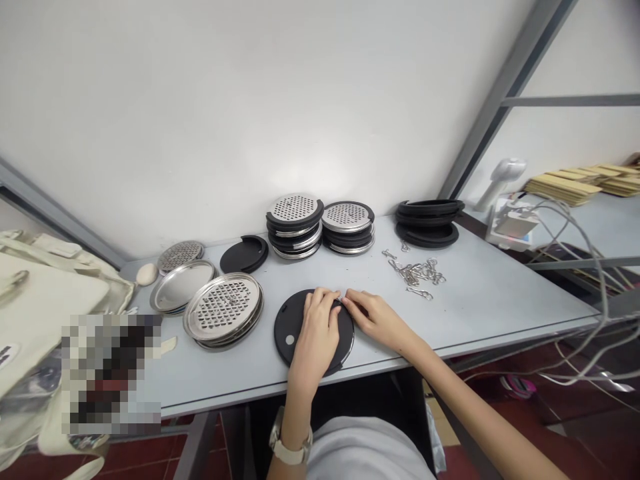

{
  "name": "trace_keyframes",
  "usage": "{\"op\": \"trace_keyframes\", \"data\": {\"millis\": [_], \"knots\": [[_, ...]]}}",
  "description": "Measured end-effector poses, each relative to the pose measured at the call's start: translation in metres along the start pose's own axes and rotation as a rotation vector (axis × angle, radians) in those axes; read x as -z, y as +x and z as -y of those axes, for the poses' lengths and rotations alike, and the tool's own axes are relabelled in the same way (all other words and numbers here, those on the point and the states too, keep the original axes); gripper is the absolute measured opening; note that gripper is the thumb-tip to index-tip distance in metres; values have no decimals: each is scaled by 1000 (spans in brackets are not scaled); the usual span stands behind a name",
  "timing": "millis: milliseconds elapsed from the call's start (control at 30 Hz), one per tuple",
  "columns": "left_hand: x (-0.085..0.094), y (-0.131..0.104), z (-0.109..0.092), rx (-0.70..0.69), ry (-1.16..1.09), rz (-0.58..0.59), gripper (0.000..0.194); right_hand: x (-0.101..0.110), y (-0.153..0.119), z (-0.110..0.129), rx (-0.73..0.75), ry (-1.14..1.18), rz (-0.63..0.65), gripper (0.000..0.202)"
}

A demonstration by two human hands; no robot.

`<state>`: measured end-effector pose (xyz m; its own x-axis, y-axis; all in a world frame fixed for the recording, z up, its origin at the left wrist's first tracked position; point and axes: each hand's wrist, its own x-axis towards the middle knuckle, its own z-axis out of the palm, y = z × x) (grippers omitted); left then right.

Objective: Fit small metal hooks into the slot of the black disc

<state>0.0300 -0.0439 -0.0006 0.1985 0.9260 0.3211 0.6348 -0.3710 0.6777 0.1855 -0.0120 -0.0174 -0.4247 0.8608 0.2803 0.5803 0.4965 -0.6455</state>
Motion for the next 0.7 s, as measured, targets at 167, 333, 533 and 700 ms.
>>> {"op": "trace_keyframes", "data": {"millis": [167,333,533,700], "knots": [[0,0,0,6,-2,9,27,-1,-1,-1,12,-10,8,22],[0,0,-2,15,-5,16,27,0,-1,0,16,-18,20,20],[0,-1,-2,18,16,17,29,1,0,0,33,-40,21,21],[-1,-1,0,-18,15,20,37,0,0,-1,32,-70,37,21]]}}
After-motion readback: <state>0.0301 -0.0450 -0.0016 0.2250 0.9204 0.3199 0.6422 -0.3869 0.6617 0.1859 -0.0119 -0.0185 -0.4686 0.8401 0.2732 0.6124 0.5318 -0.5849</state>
